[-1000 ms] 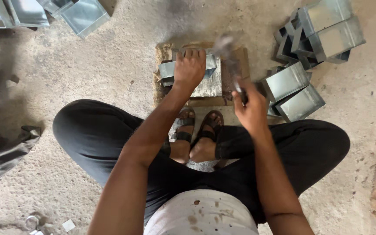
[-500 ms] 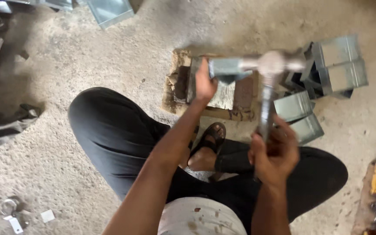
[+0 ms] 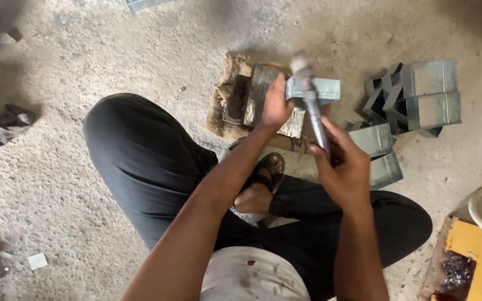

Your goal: The person sits on the floor and uses a hammer to strike a small metal box placed on a wooden block. They repeatedly reposition the metal box and strike it with the hammer, working on the edges and corners.

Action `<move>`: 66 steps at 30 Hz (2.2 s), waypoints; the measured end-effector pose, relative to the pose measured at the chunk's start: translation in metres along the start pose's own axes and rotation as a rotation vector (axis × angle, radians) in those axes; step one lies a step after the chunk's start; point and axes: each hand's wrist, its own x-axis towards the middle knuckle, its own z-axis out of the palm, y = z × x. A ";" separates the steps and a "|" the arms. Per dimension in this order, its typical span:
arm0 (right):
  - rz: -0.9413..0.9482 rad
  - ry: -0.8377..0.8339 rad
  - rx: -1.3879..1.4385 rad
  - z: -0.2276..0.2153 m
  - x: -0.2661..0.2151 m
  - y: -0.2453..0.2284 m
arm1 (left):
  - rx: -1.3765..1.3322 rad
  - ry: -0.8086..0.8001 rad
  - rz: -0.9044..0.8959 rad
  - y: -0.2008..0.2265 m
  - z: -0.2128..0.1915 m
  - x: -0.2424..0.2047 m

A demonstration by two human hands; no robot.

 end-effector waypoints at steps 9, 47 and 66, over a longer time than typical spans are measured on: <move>0.025 0.210 0.136 0.019 -0.014 0.029 | -0.002 0.013 0.063 -0.020 0.010 -0.005; 0.225 0.233 0.019 0.030 -0.071 0.138 | 0.994 -0.207 -0.073 -0.016 -0.052 0.039; 0.260 0.237 0.055 0.037 -0.086 0.157 | 0.893 -0.134 -0.067 -0.029 -0.048 0.029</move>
